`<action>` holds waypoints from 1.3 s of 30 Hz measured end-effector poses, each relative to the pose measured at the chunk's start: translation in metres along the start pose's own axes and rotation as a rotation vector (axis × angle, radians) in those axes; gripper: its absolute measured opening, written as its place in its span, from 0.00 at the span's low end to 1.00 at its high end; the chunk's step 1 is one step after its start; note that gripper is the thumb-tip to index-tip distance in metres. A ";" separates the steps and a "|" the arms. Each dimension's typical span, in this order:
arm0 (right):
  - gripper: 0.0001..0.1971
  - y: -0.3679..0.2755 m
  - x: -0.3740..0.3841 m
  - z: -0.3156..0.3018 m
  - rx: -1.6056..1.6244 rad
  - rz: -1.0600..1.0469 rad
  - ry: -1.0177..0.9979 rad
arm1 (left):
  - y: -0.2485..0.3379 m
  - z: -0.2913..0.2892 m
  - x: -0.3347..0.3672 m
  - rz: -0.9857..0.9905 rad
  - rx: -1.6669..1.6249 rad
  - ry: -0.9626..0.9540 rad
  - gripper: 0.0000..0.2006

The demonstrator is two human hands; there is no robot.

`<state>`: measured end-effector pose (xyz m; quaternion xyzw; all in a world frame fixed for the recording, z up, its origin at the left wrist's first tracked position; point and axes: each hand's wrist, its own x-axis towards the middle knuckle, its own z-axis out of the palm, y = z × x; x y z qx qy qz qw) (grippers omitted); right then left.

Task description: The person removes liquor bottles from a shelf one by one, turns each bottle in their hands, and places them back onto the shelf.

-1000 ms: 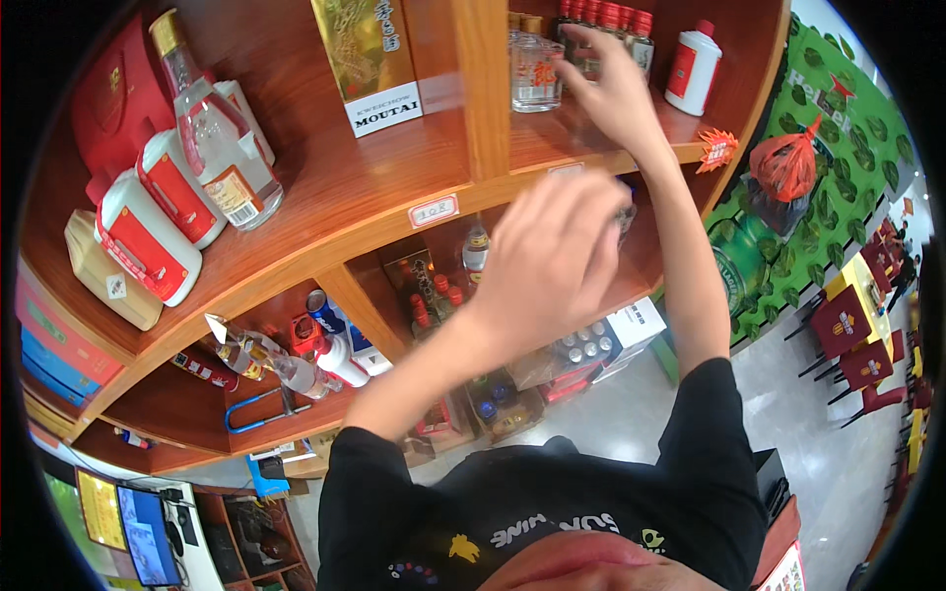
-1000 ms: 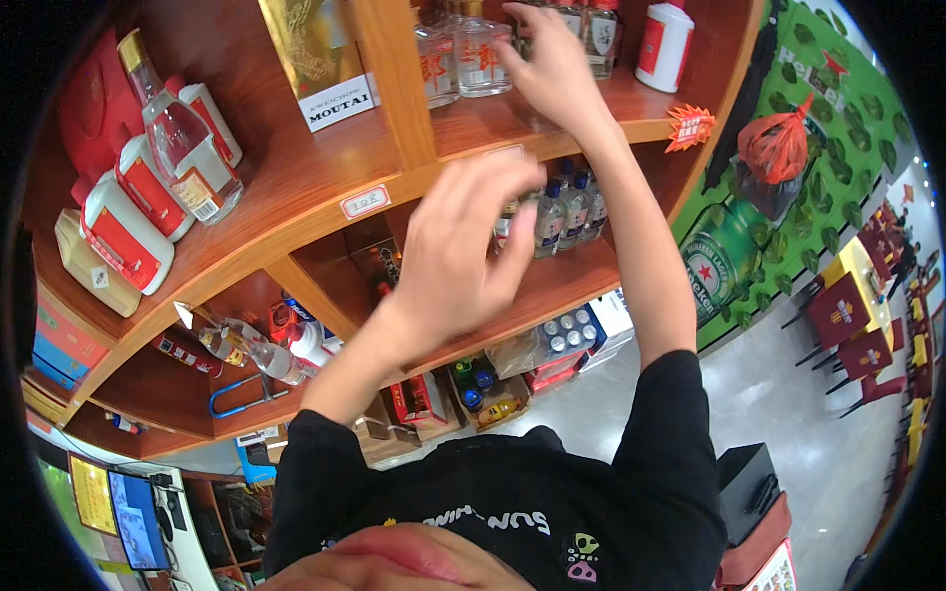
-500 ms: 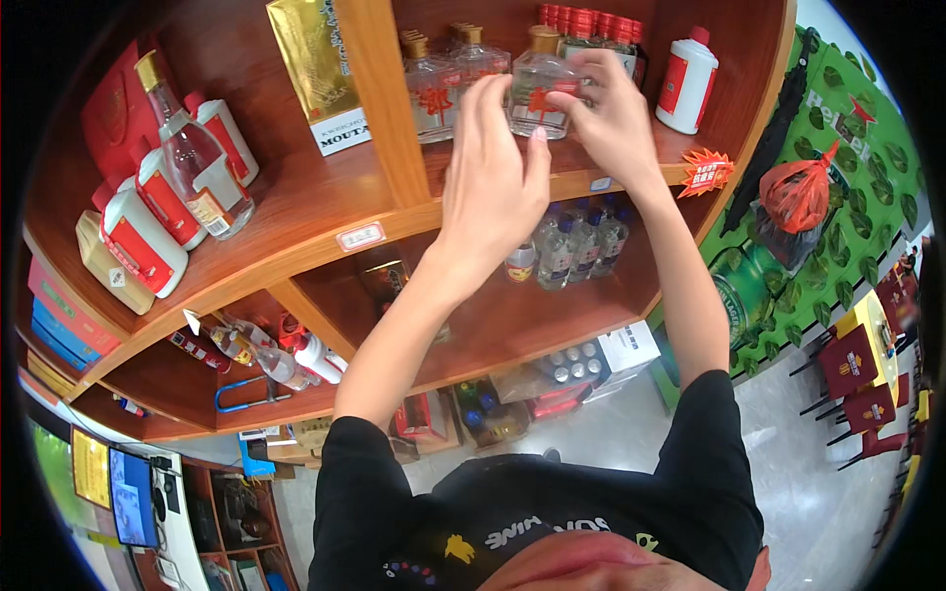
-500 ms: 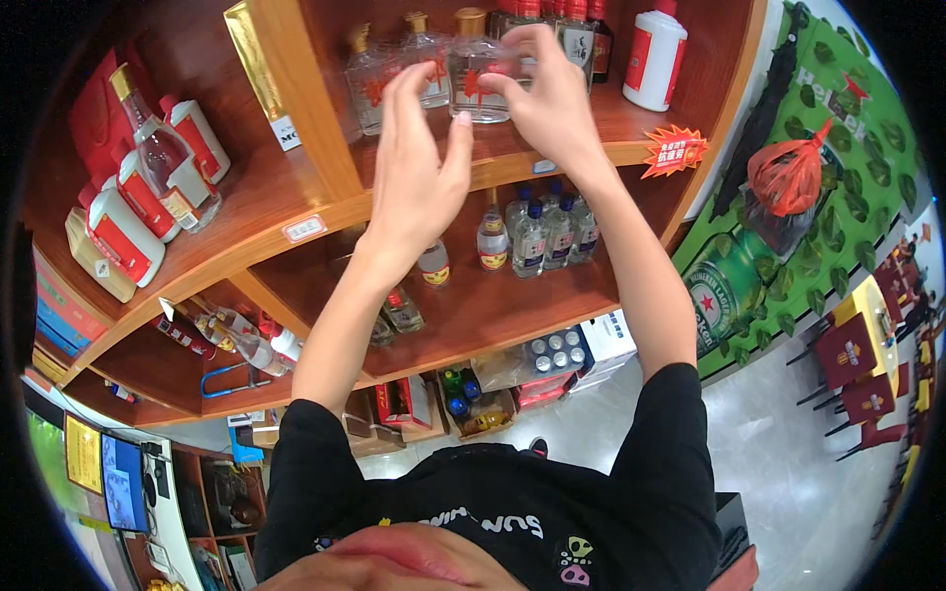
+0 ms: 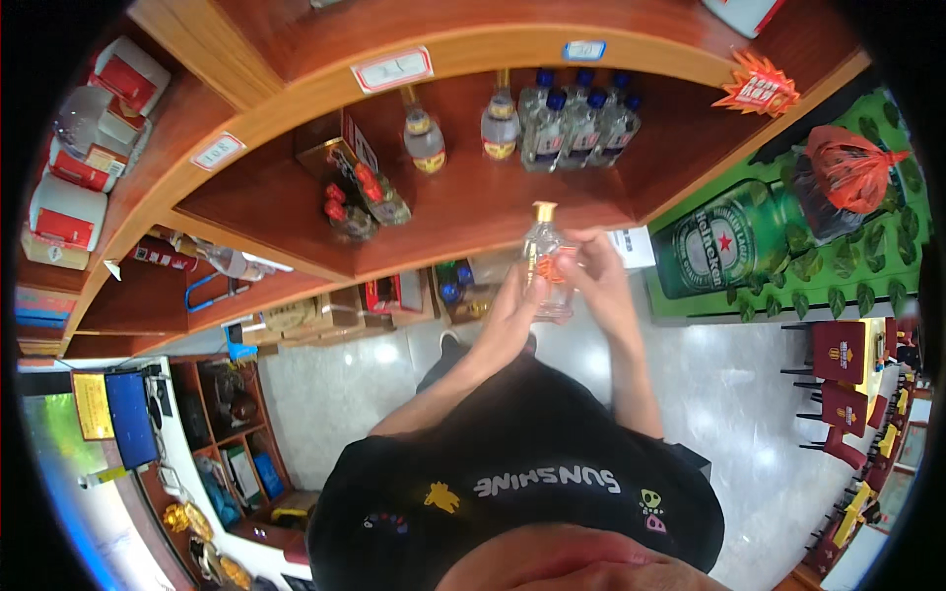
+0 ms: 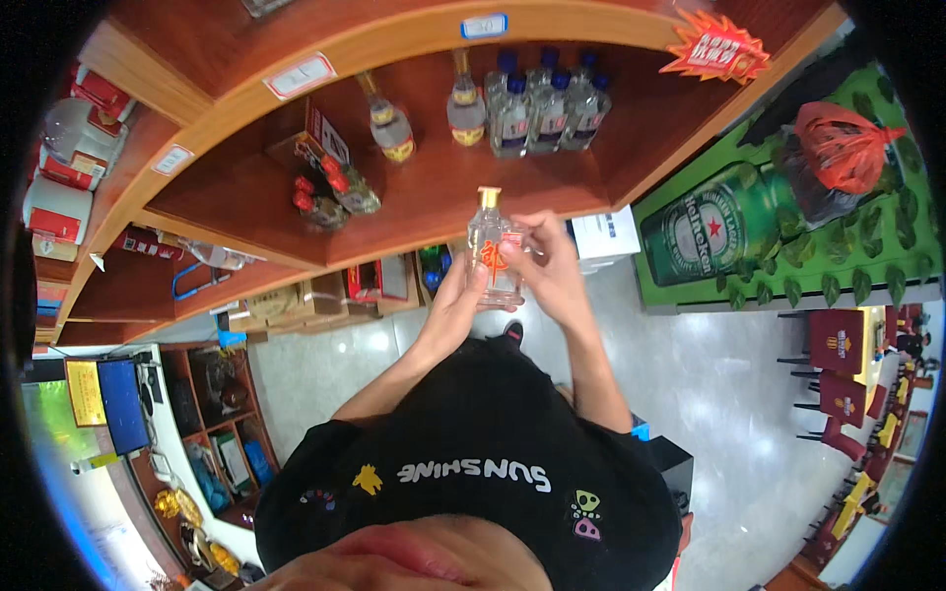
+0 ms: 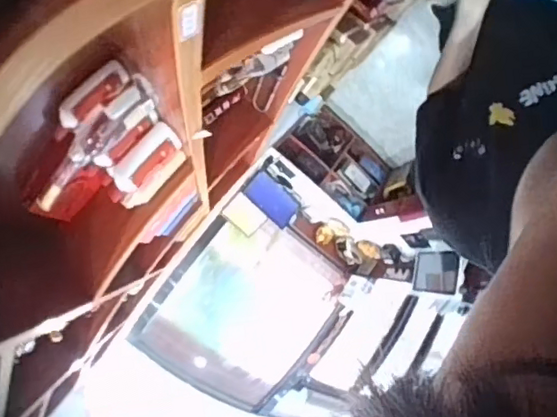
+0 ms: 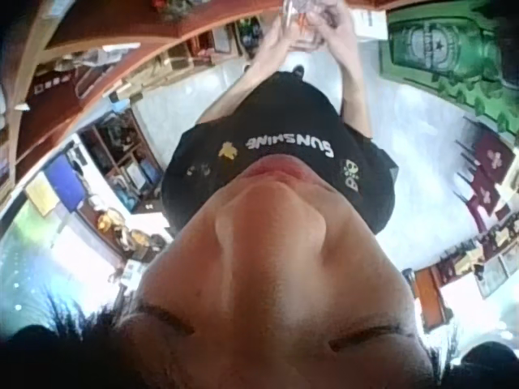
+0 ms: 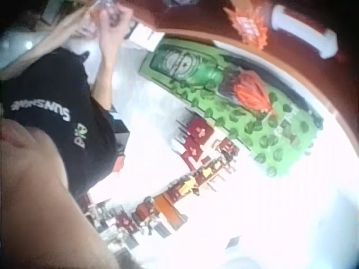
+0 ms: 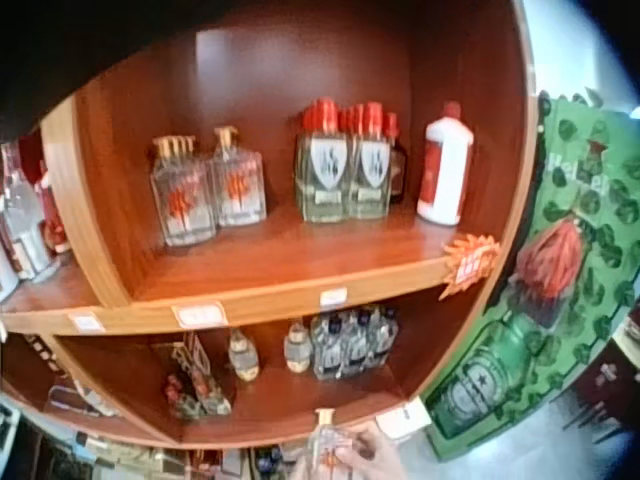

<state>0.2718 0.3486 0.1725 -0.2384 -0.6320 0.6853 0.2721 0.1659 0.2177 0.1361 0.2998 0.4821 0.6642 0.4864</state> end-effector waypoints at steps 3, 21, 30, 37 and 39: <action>0.14 0.036 -0.003 0.001 0.068 0.081 -0.009 | -0.011 -0.005 -0.006 -0.171 -0.141 0.063 0.24; 0.16 0.034 0.037 0.035 0.169 0.102 -0.285 | 0.002 -0.027 -0.015 -0.222 -0.370 0.136 0.35; 0.16 0.035 0.046 0.040 0.084 0.289 -0.382 | -0.011 -0.057 -0.013 -0.162 -0.567 -0.024 0.39; 0.10 0.077 0.062 0.059 -0.036 0.123 -0.256 | -0.044 -0.090 -0.005 -0.193 -0.300 0.271 0.34; 0.10 0.095 0.077 0.059 -0.194 -0.004 -0.222 | -0.056 -0.103 0.001 -0.120 -0.130 0.377 0.32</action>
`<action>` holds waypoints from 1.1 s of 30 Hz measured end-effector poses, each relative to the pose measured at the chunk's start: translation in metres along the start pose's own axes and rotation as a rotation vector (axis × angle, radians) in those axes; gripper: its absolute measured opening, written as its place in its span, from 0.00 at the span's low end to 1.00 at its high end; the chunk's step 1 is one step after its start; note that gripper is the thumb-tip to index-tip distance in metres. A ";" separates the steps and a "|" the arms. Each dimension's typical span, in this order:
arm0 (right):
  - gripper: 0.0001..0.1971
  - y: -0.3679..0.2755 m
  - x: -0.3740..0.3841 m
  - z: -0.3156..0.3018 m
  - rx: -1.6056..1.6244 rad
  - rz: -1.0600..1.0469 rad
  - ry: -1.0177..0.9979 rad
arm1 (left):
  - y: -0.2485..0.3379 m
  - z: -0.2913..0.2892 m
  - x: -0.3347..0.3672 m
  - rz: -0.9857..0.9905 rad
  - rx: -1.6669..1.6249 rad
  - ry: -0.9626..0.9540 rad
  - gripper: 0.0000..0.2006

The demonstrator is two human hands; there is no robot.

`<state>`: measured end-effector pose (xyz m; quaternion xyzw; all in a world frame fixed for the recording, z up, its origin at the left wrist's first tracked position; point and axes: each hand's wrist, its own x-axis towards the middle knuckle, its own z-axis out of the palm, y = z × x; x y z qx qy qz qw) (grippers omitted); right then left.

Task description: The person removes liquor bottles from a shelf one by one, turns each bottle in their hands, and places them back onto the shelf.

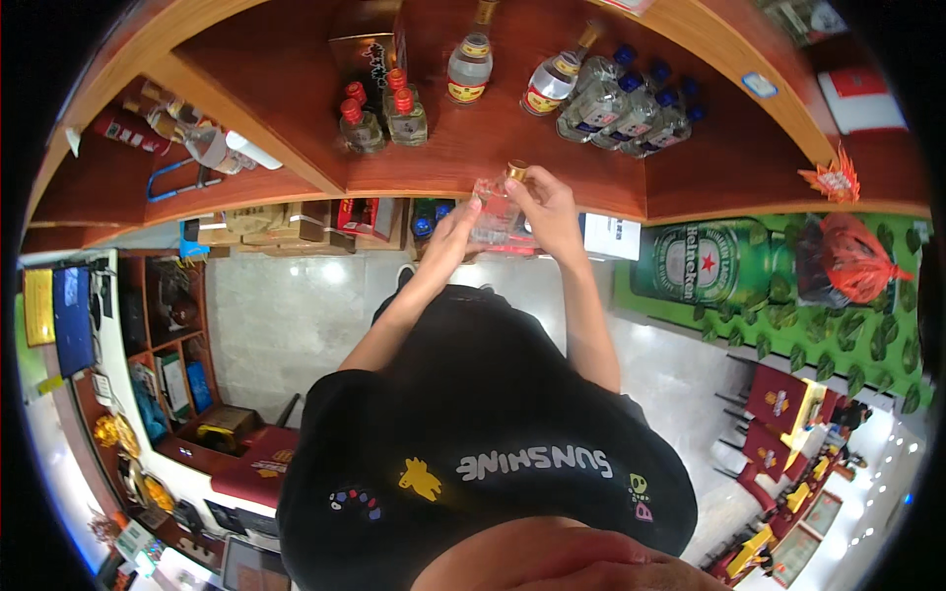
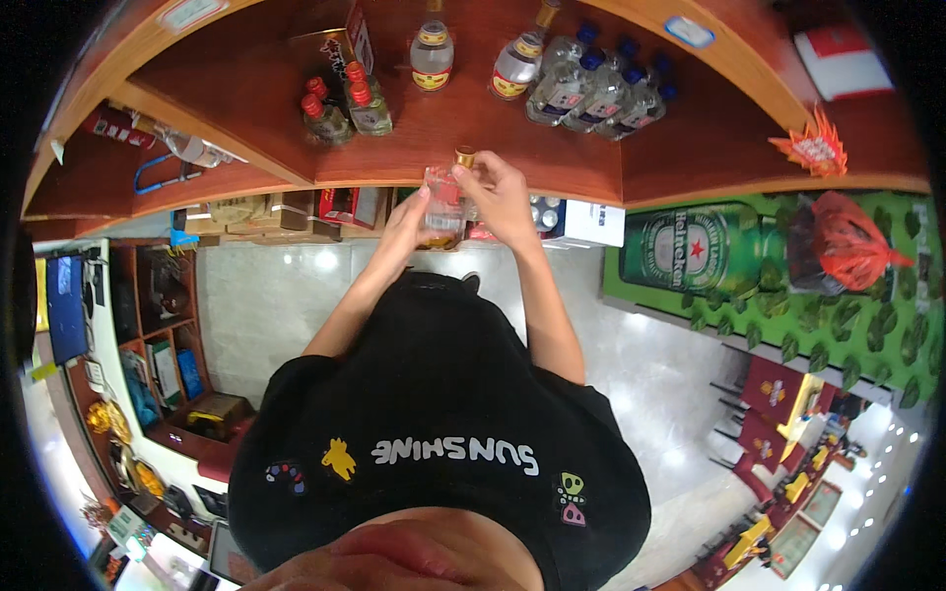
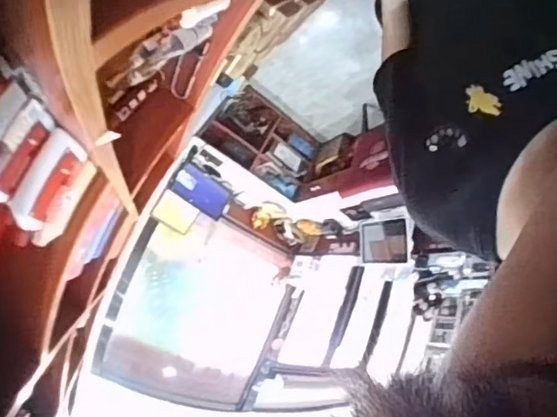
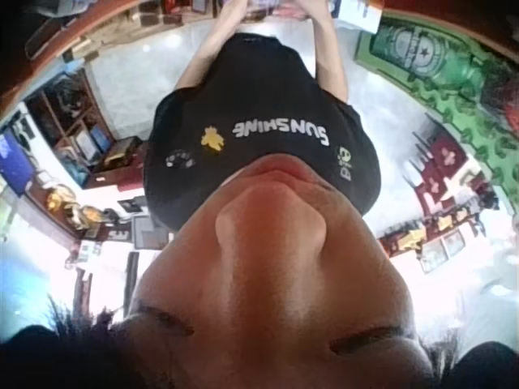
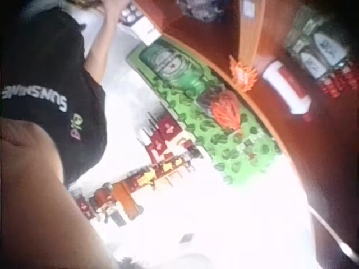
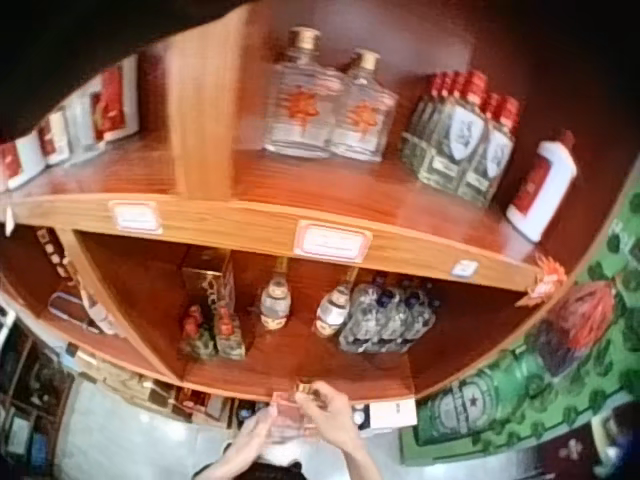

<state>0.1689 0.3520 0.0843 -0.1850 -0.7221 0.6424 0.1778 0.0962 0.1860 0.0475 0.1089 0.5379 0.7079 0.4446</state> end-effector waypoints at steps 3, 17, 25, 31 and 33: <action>0.12 -0.008 0.022 0.016 -0.205 -0.098 0.091 | 0.017 -0.008 0.013 0.130 0.163 0.010 0.32; 0.11 0.041 0.099 0.054 -0.173 -0.141 0.185 | -0.003 -0.035 0.089 0.370 0.711 0.252 0.40; 0.14 0.071 0.137 0.072 0.009 -0.234 0.120 | -0.005 -0.039 0.112 0.464 0.664 0.230 0.30; 0.18 0.080 0.123 0.070 -0.208 -0.177 0.110 | -0.006 -0.063 0.136 0.466 0.869 0.117 0.16; 0.18 0.081 0.126 0.067 -0.279 -0.158 0.103 | -0.007 -0.063 0.136 0.561 0.849 0.158 0.13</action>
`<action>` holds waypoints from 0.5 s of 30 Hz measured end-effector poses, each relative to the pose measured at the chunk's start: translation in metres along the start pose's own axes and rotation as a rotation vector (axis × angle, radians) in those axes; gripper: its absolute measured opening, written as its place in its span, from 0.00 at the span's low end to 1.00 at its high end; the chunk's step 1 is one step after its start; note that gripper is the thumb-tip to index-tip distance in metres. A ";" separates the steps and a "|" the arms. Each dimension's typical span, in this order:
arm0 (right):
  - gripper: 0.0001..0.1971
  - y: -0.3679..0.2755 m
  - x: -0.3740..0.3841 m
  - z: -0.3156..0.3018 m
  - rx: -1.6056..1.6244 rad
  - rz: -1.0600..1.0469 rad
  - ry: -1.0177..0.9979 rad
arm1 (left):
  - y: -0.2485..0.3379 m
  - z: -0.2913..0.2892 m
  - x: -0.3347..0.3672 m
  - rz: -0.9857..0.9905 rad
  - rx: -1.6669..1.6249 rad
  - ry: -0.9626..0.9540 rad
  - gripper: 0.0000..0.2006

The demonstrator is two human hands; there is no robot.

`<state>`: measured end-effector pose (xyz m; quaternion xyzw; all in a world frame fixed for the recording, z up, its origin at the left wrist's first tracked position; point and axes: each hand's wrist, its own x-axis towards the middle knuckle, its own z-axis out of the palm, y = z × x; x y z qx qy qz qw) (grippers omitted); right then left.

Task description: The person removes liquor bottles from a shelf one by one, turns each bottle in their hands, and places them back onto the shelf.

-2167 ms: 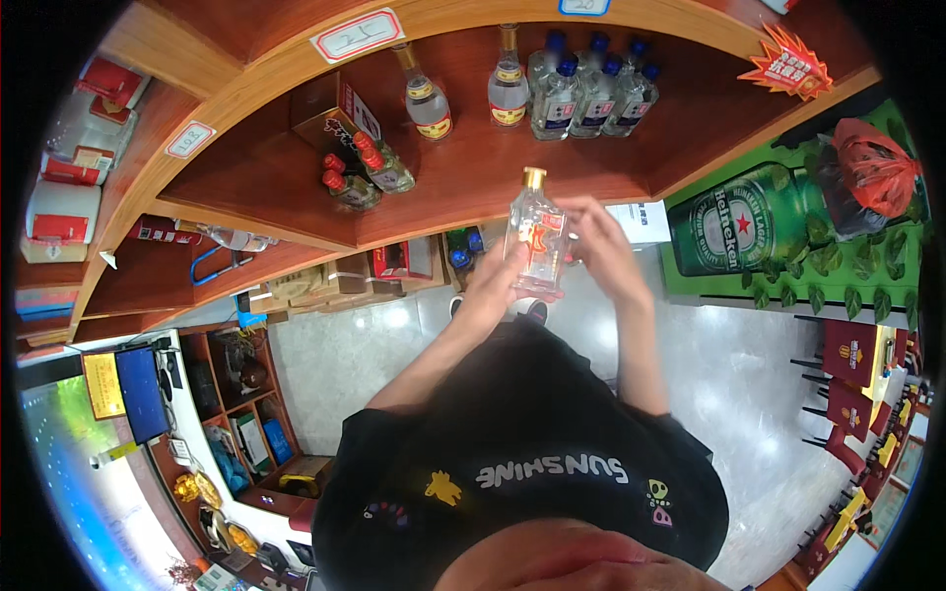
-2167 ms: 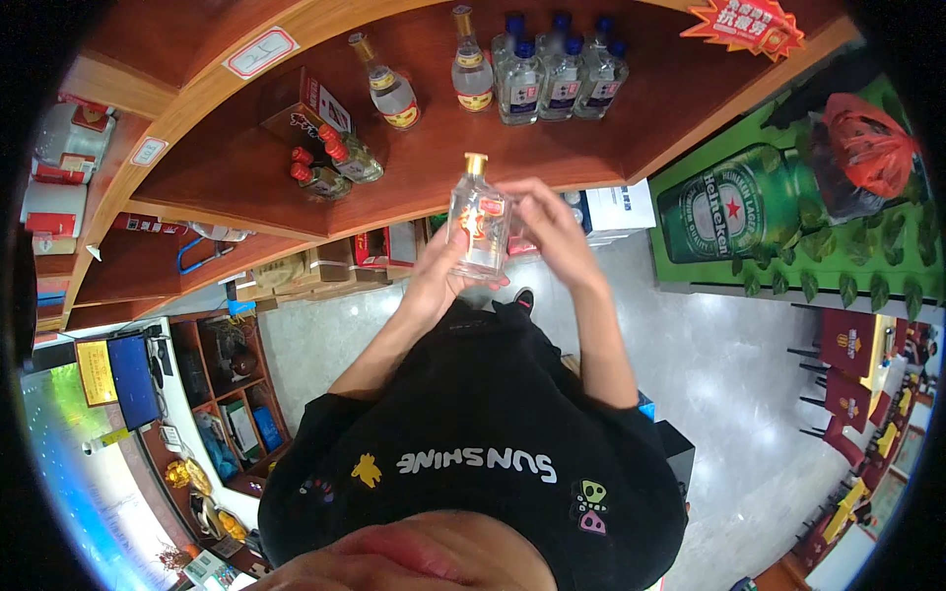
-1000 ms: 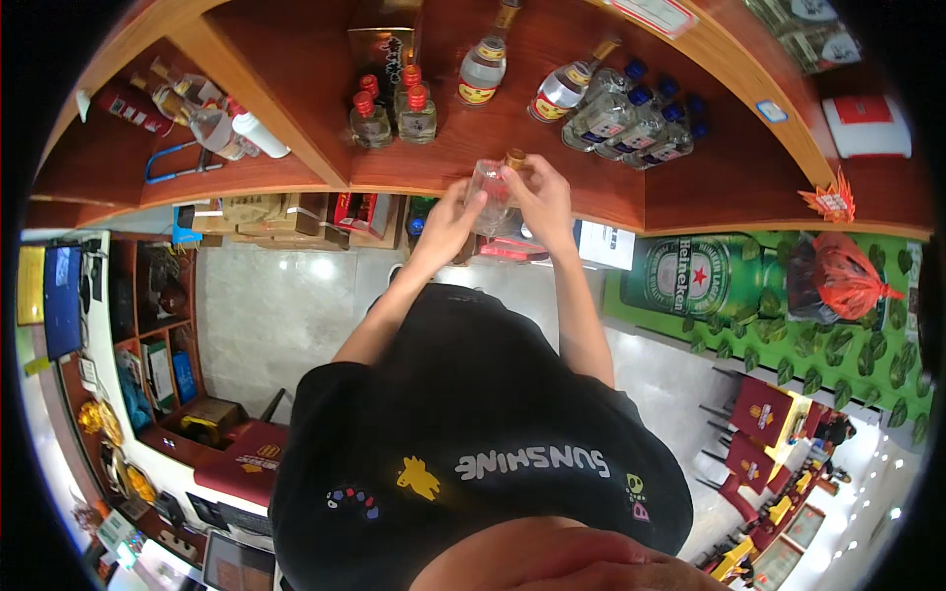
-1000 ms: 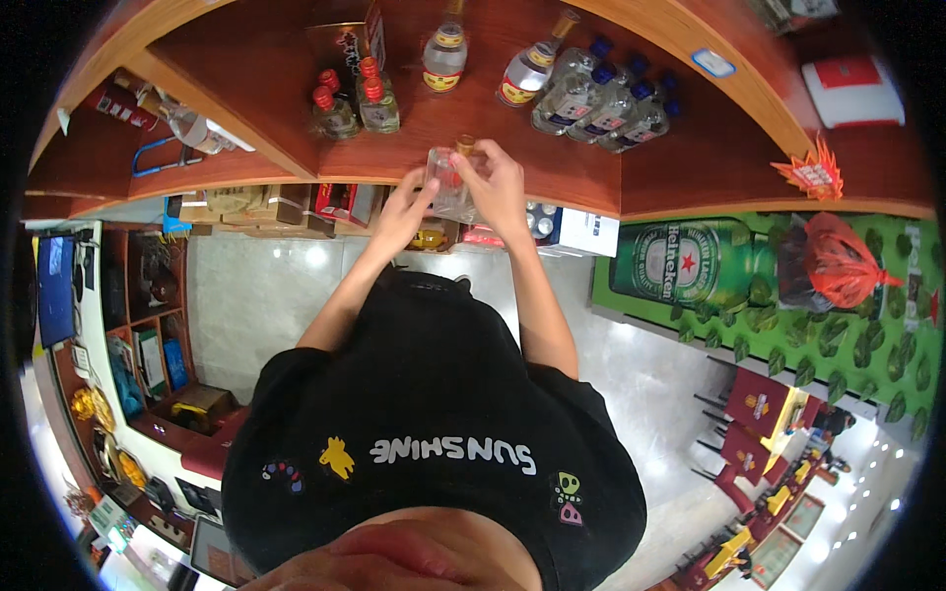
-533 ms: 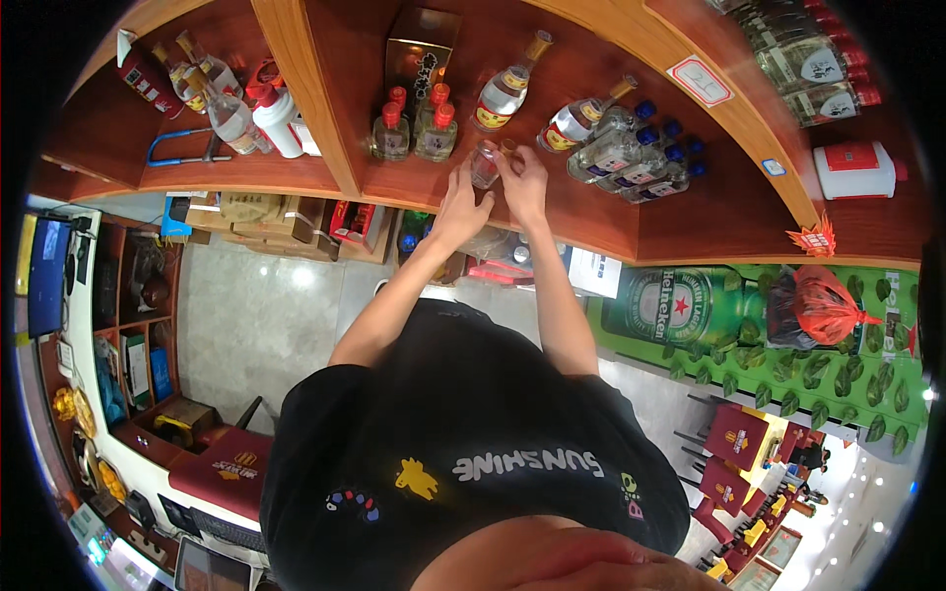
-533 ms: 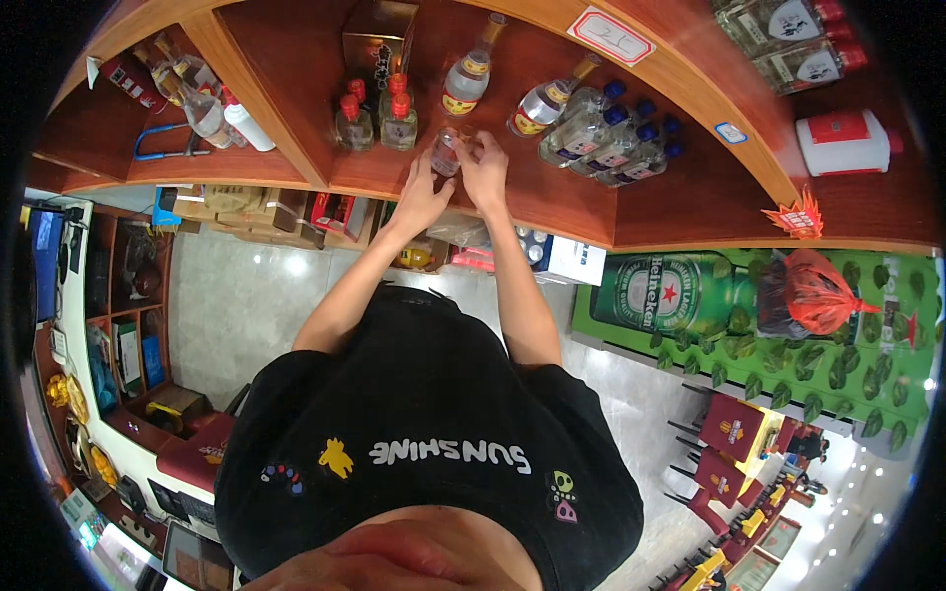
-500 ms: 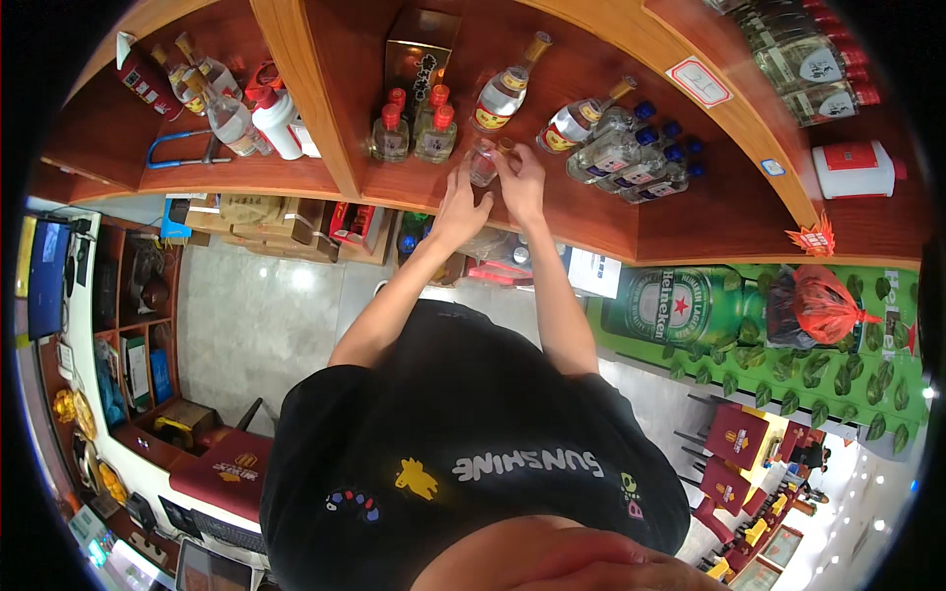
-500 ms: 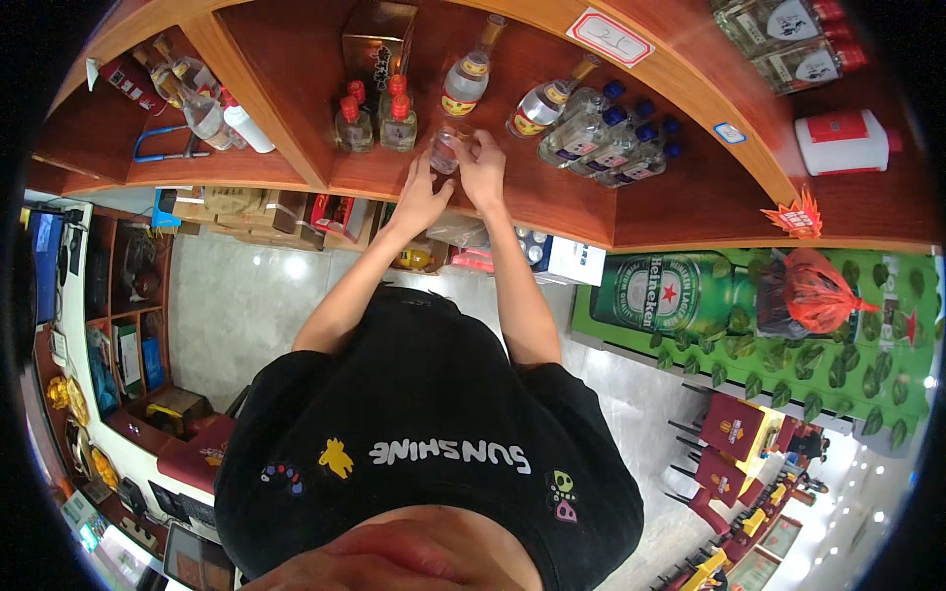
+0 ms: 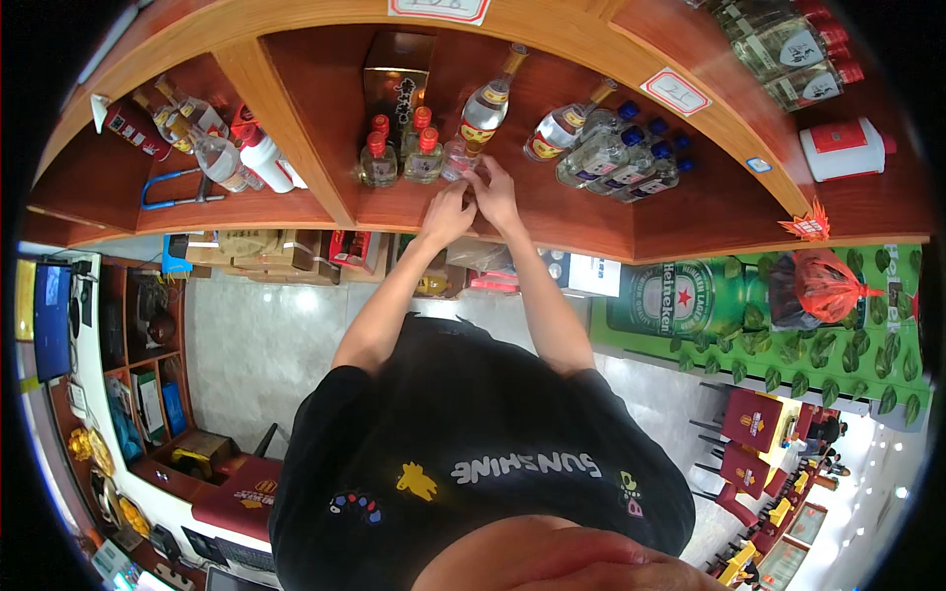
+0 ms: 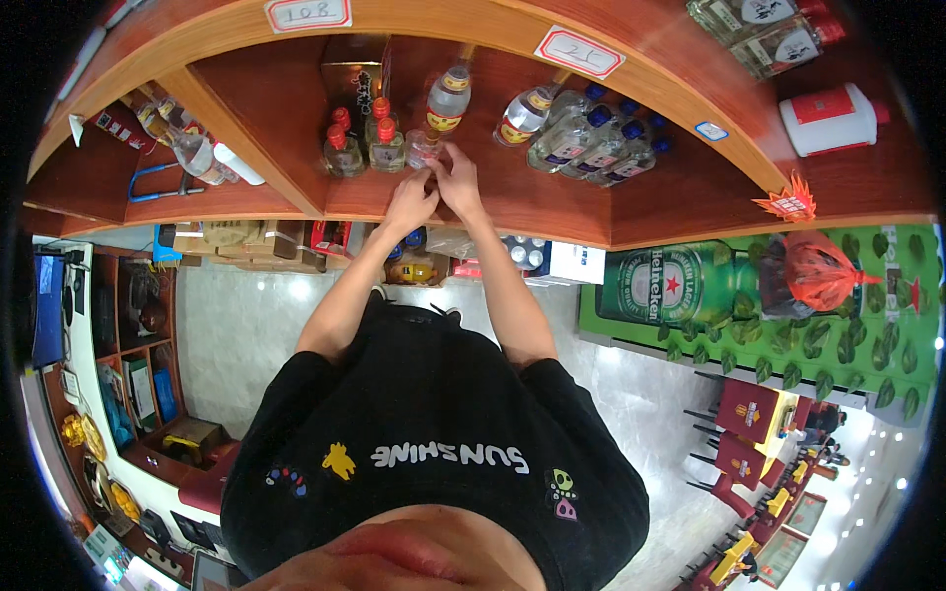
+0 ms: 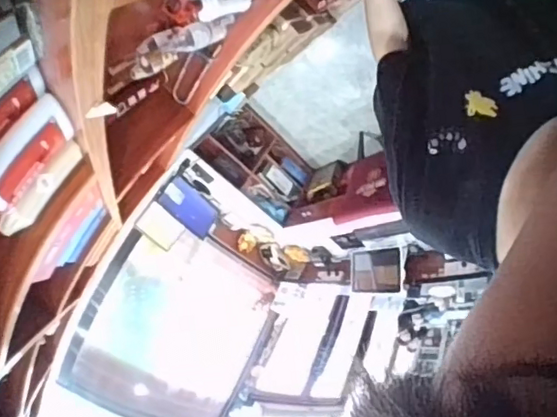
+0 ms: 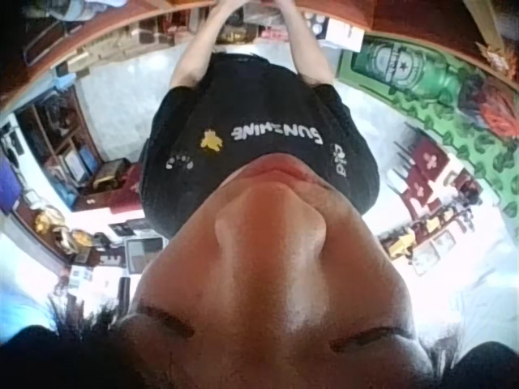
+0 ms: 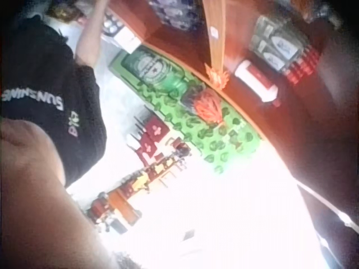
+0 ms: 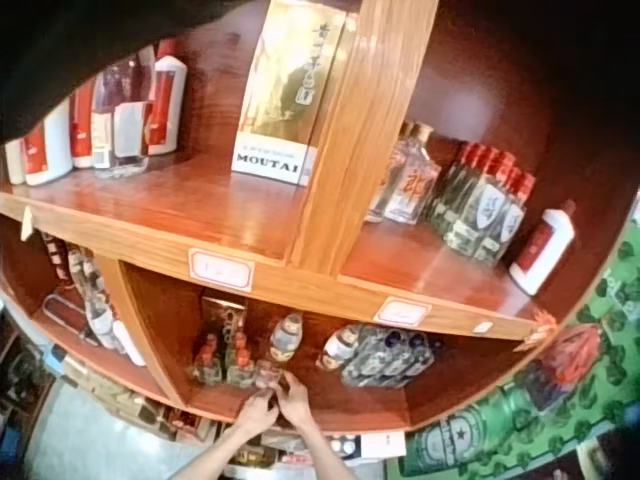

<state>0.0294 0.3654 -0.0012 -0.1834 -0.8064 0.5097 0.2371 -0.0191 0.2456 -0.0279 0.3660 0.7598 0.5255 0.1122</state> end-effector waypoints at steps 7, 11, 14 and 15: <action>0.18 0.006 0.006 0.010 -0.065 -0.015 0.040 | 0.008 -0.004 0.003 -0.056 -0.019 0.078 0.12; 0.15 0.009 -0.017 0.008 0.097 -0.036 0.145 | 0.003 0.000 0.002 -0.013 -0.021 0.111 0.10; 0.10 0.019 -0.042 -0.013 -0.175 -0.110 0.327 | 0.009 0.001 -0.002 -0.078 -0.058 0.156 0.08; 0.09 0.018 -0.048 -0.022 -0.146 -0.025 0.343 | 0.008 0.002 -0.004 -0.072 -0.050 0.152 0.08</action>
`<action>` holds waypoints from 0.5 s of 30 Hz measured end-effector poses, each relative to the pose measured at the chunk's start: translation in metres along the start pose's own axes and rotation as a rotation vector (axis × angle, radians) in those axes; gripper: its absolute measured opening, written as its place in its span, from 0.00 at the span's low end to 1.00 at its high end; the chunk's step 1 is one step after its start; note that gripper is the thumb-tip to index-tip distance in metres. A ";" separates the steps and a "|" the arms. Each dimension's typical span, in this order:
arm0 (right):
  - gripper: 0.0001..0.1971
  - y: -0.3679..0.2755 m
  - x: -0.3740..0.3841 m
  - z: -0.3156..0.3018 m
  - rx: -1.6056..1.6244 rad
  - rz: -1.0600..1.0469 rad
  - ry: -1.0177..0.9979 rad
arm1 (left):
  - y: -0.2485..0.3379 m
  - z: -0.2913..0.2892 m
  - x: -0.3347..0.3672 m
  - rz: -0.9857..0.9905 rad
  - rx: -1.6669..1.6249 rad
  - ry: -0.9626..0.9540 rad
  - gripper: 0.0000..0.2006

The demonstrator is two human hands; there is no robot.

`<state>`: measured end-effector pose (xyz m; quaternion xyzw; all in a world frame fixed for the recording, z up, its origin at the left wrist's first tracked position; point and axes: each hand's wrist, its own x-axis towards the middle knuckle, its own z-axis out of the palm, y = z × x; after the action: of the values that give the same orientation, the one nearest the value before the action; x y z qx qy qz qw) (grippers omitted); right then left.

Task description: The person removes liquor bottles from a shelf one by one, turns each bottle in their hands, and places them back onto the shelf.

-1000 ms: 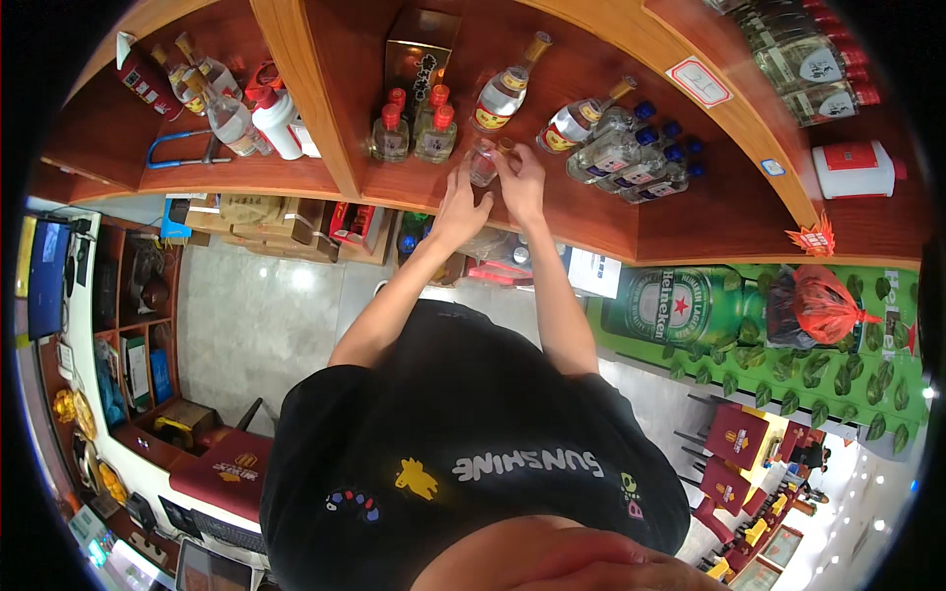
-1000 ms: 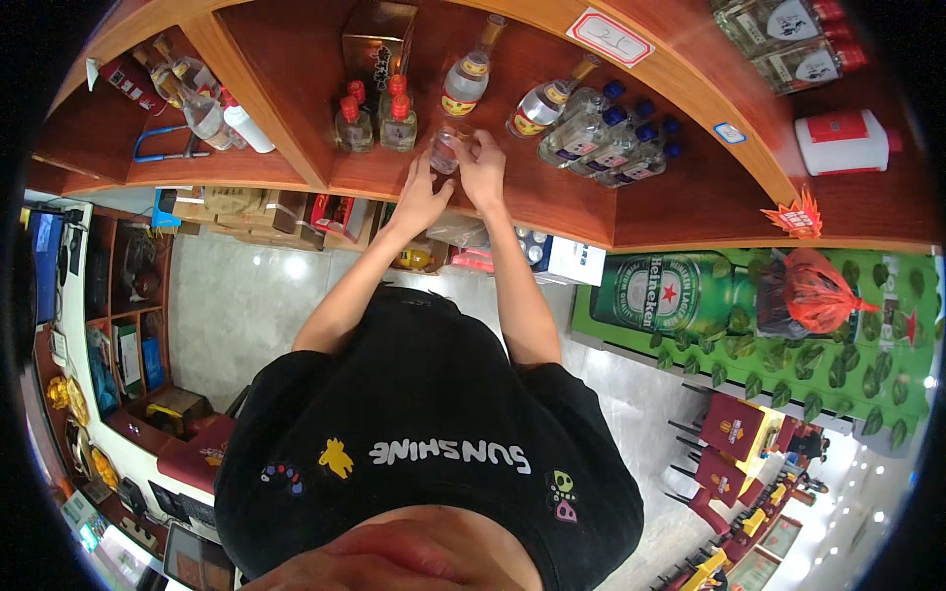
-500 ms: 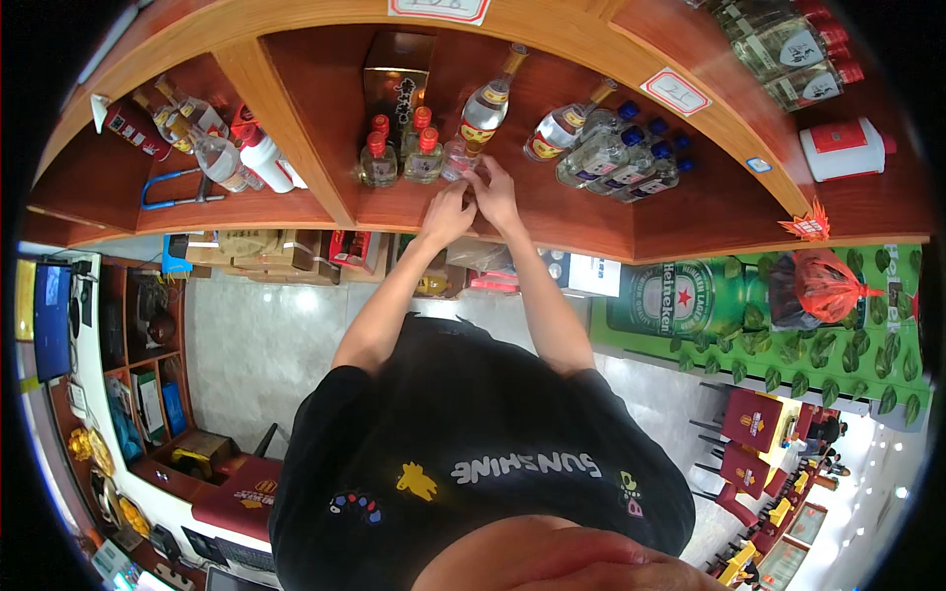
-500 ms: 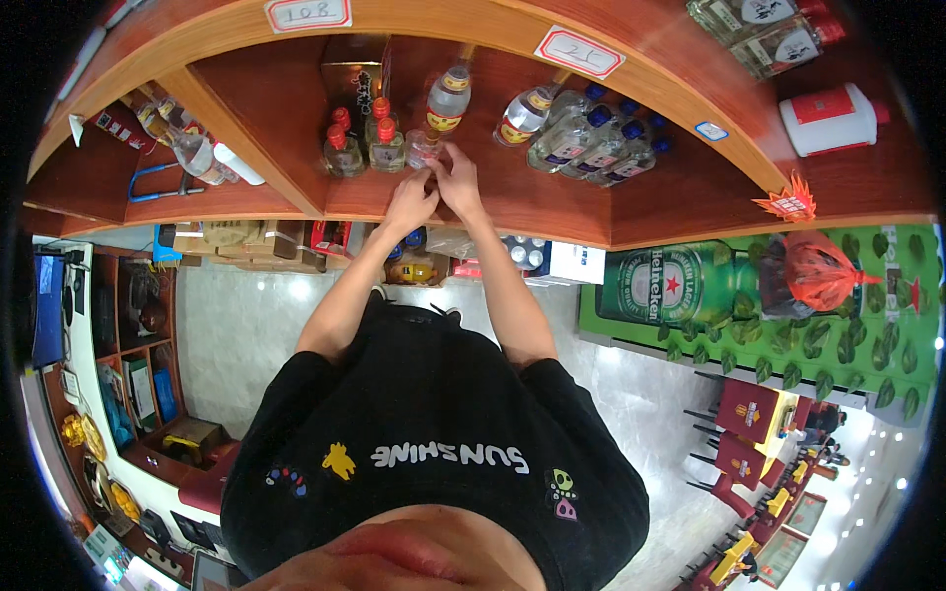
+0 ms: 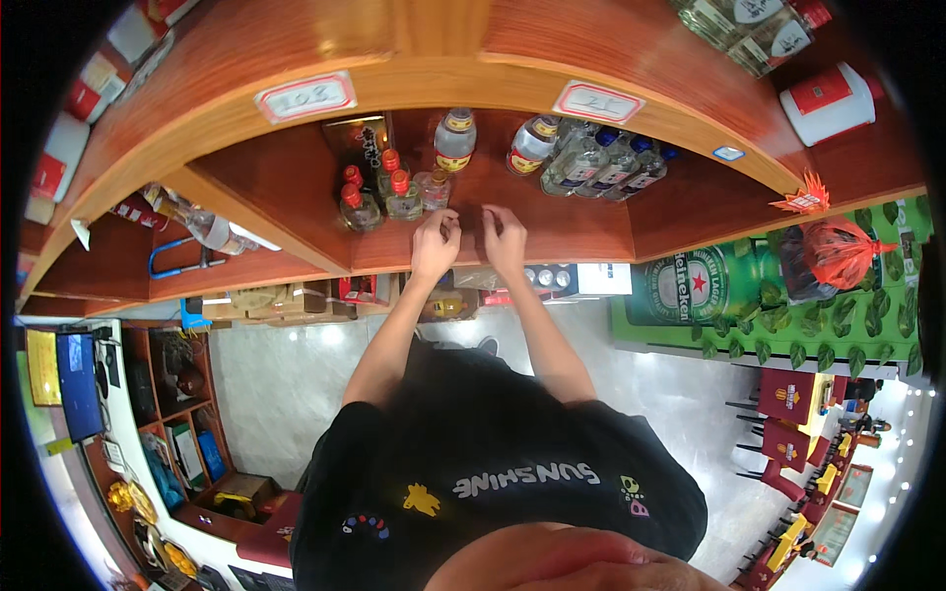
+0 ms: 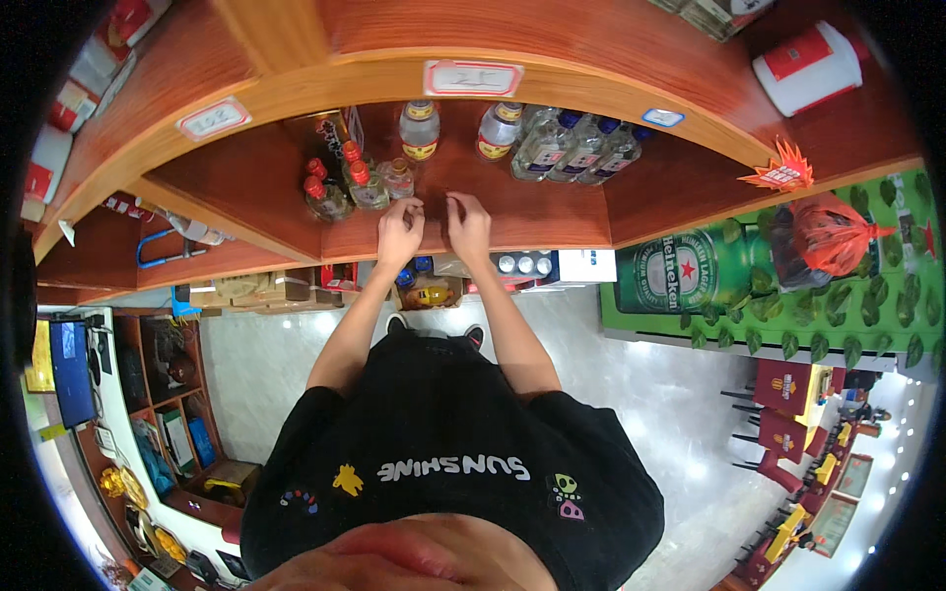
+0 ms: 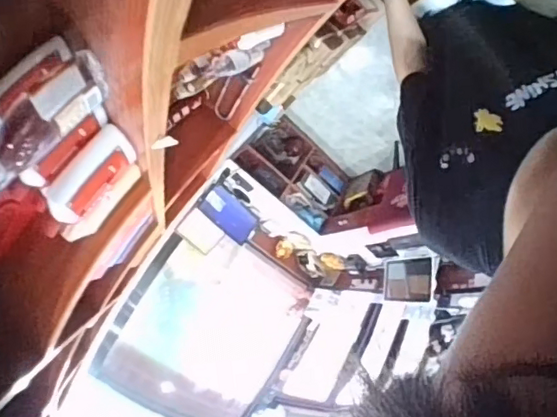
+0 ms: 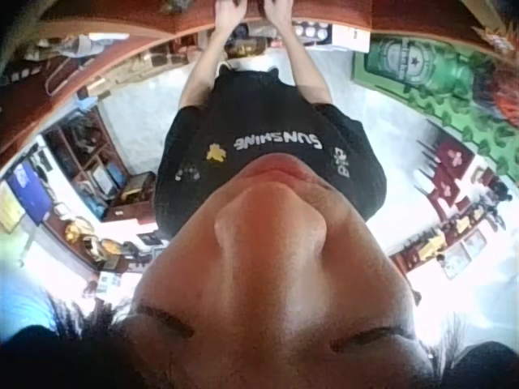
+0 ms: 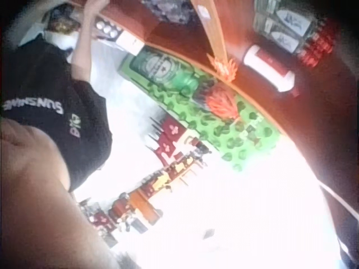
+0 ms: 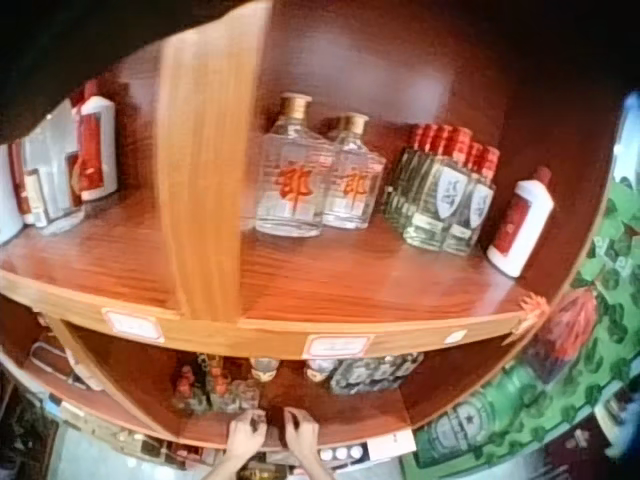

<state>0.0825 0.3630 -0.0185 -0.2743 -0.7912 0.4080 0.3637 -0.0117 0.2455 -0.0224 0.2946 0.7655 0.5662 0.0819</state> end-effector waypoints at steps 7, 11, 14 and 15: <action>0.07 0.053 0.025 -0.088 -0.201 0.062 0.205 | 0.004 0.004 0.001 0.089 0.170 -0.037 0.04; 0.06 0.077 0.026 -0.104 -0.132 0.140 0.201 | 0.003 0.008 -0.001 0.093 0.248 -0.044 0.04; 0.06 0.078 0.022 -0.100 -0.253 0.086 0.150 | 0.005 0.011 -0.002 0.127 0.316 -0.043 0.03; 0.06 0.077 0.021 -0.098 -0.280 0.097 0.194 | 0.006 0.011 -0.004 0.128 0.329 -0.044 0.04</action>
<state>0.1587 0.4621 -0.0372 -0.3981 -0.7875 0.2823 0.3764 -0.0012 0.2536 -0.0218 0.3644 0.8256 0.4307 0.0130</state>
